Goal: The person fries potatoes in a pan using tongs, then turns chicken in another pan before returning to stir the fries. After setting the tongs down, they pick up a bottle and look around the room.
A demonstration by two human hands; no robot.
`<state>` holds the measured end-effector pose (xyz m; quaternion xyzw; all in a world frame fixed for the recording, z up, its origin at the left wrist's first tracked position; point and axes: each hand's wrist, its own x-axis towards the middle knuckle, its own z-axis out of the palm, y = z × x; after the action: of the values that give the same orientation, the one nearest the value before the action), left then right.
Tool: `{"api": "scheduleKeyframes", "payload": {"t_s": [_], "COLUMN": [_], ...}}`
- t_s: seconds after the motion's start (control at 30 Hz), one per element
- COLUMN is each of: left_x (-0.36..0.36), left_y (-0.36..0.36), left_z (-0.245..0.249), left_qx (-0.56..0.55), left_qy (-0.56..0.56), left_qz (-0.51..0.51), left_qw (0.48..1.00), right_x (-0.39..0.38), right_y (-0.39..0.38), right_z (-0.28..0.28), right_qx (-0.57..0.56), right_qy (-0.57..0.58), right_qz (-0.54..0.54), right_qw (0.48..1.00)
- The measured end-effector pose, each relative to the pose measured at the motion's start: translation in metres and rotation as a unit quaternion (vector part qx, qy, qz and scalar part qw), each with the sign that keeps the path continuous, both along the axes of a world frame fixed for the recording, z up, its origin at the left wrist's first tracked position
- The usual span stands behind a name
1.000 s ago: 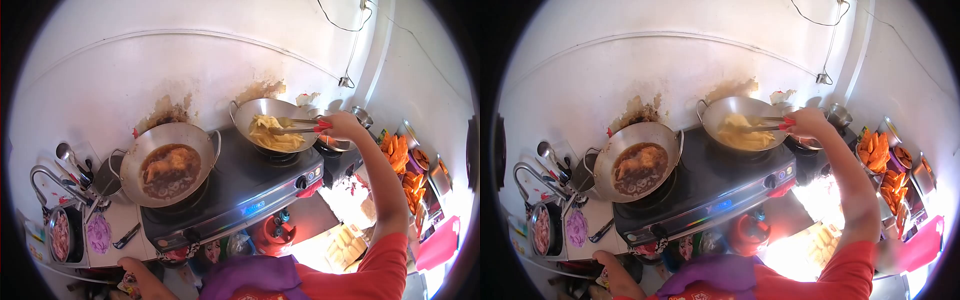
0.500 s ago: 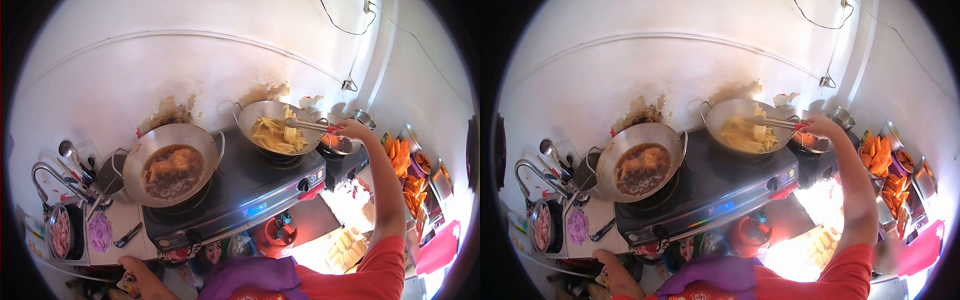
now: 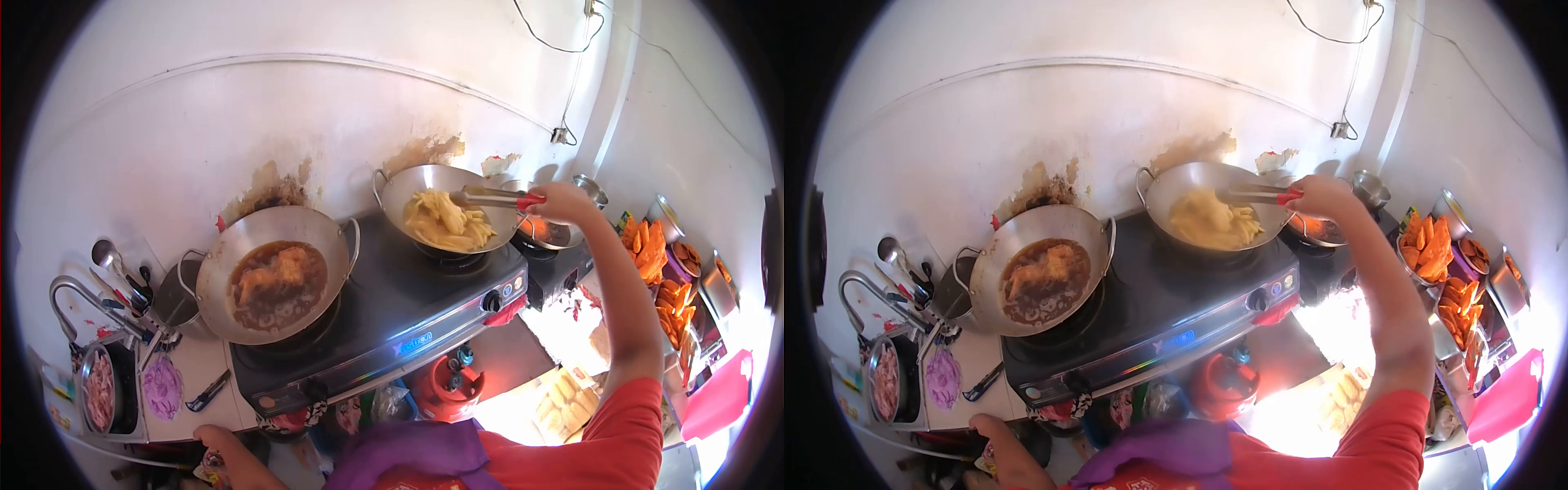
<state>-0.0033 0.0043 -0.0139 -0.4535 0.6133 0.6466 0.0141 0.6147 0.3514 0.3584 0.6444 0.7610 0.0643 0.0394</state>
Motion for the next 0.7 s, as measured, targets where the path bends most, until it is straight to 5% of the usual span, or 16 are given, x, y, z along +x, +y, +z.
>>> {"api": "scheduleKeyframes", "payload": {"t_s": [0.3,0.37,0.57,0.7], "left_x": [0.018,-0.017,0.008,0.021], "left_y": [-0.002,-0.013,-0.004,0.001], "left_z": [0.008,-0.038,-0.001,0.017], "left_qx": [-0.050,-0.071,-0.043,-0.029], "left_qy": [0.040,0.049,0.028,0.026], "left_qz": [-0.075,-0.089,-0.072,-0.057], "left_qw": [0.995,0.992,0.996,0.998], "right_x": [0.011,-0.016,-0.039,-0.036], "right_y": [0.036,0.007,-0.014,-0.034], "right_z": [-0.039,-0.040,-0.061,-0.034], "right_qx": [-0.086,0.016,0.195,0.152], "right_qy": [0.054,-0.014,-0.150,-0.142], "right_qz": [0.054,0.061,0.185,0.182], "right_qw": [0.993,0.998,0.951,0.961]}}
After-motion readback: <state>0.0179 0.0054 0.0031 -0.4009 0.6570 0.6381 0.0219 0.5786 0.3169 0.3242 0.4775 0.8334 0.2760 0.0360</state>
